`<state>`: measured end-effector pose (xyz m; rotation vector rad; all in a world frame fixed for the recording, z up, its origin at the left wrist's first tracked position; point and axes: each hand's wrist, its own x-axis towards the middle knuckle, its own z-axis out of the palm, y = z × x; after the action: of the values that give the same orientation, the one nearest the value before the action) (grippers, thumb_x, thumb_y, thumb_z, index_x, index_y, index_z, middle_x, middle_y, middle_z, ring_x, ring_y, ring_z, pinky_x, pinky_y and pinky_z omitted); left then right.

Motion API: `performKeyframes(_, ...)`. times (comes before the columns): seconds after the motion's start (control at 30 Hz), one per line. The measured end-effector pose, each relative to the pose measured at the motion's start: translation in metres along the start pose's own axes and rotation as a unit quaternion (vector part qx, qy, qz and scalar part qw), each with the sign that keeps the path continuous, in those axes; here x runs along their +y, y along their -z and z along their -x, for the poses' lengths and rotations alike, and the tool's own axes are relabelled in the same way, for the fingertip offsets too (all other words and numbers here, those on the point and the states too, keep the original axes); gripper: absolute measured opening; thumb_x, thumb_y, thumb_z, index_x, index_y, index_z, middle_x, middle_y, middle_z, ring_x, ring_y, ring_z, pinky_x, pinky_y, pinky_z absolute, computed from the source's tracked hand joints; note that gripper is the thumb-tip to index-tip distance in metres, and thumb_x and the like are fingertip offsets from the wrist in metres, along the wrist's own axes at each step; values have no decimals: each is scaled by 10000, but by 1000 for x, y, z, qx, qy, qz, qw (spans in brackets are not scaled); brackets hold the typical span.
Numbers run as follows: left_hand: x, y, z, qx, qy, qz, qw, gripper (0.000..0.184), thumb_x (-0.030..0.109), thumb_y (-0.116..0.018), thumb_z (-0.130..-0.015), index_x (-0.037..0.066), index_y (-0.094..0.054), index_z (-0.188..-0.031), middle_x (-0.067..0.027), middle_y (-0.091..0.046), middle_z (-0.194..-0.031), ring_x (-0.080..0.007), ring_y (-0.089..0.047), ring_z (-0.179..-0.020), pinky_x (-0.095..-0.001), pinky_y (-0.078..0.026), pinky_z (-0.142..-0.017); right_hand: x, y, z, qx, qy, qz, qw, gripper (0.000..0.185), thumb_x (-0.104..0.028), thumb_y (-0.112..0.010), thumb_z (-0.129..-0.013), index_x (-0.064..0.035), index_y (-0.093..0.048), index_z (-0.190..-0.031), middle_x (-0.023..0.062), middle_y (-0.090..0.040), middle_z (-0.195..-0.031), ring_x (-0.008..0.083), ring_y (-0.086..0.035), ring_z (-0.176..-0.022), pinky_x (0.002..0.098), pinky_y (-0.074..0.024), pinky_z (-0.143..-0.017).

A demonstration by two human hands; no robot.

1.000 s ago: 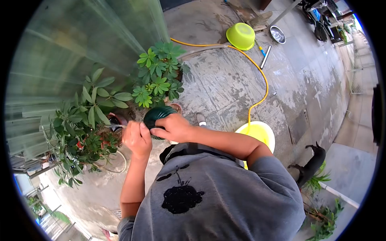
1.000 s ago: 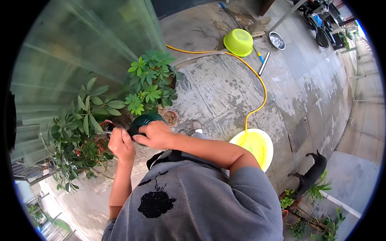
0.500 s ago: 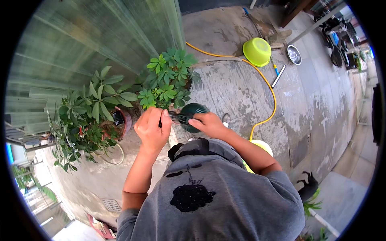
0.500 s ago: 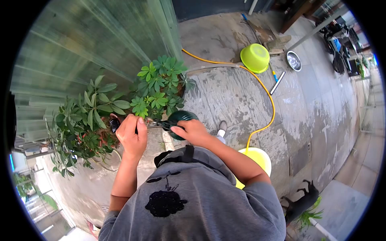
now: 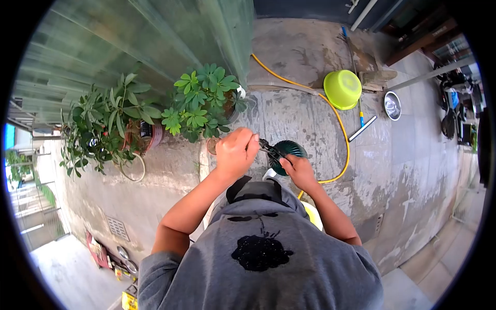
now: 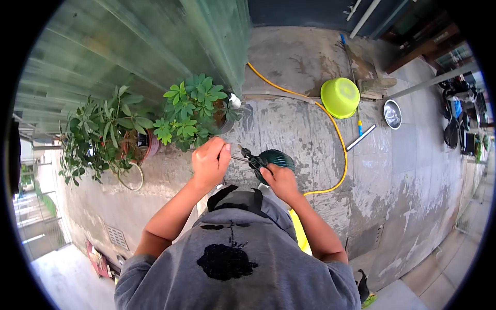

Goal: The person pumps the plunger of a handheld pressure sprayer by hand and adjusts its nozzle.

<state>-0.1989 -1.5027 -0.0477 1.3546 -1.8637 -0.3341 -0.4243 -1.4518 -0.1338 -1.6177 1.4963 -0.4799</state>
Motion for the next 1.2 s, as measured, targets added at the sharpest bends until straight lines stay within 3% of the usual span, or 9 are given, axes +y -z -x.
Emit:
performKeyframes(0.23, 41, -30, -22, -19, 4, -5, 1000, 185, 178, -684, -895, 67, -571, -799, -93, -609, -729, -322, -613, -581, -414, -478, -500, 27, 37, -4, -2, 15, -25, 1000, 394, -375, -600, -983, -29, -622, -797, 236, -605, -681, 447, -612, -669, 509, -465, -596)
performKeyframes(0.57, 48, -36, -41, -58, -10, 15, 998, 214, 221, -701, -895, 73, -573, -810, -87, -615, -737, -320, -623, -598, -411, -487, -504, 33, 46, -7, -12, -7, -57, 998, 365, -349, -604, -985, -24, -636, -822, 217, -623, -679, 422, -636, -654, 477, -471, -580)
performKeyframes(0.73, 52, -27, -54, -62, -6, 48, 997, 147, 136, -688, -884, 53, -598, -802, -93, -632, -741, -312, -632, -629, -396, -482, -540, 17, 64, -15, -38, -3, -57, 998, 381, -354, -594, -993, -11, -642, -834, 203, -648, -705, 410, -653, -680, 450, -487, -598)
performKeyframes(0.77, 51, -25, -55, -58, -9, 49, 997, 145, 134, -690, -883, 53, -598, -804, -92, -633, -743, -311, -631, -627, -397, -482, -538, 10, 67, -17, -41, -1, -64, 997, 370, -330, -598, -995, -2, -629, -827, 189, -635, -682, 381, -644, -636, 430, -476, -581)
performKeyframes(0.87, 50, -15, -58, -51, -3, 48, 998, 139, 128, -696, -878, 54, -599, -812, -86, -636, -747, -301, -631, -619, -389, -480, -521, -5, 66, -23, -51, -12, -90, 995, 362, -254, -579, -1008, 5, -600, -756, 68, -571, -598, 132, -515, -540, 324, -416, -526)
performKeyframes(0.9, 49, -14, -58, -42, -2, 49, 998, 138, 127, -698, -877, 55, -599, -812, -84, -637, -746, -300, -631, -616, -387, -478, -516, -7, 64, -24, -49, -7, -93, 994, 354, -241, -579, -1010, 5, -580, -756, 55, -544, -585, 114, -483, -531, 318, -400, -516)
performKeyframes(1.0, 48, -8, -54, -24, 3, 45, 999, 141, 128, -701, -875, 58, -598, -808, -80, -636, -744, -293, -630, -608, -380, -476, -506, -2, 54, -29, -51, -2, -86, 995, 323, -262, -607, -994, 1, -601, -806, 151, -611, -640, 289, -601, -551, 384, -454, -548)
performKeyframes(1.2, 41, -2, -54, -7, 7, 28, 1000, 165, 160, -704, -875, 65, -594, -798, -78, -634, -741, -281, -628, -587, -378, -487, -502, -4, 40, -31, -58, -23, -103, 993, 316, -247, -590, -1000, -3, -609, -799, 131, -618, -631, 214, -602, -547, 364, -450, -540)
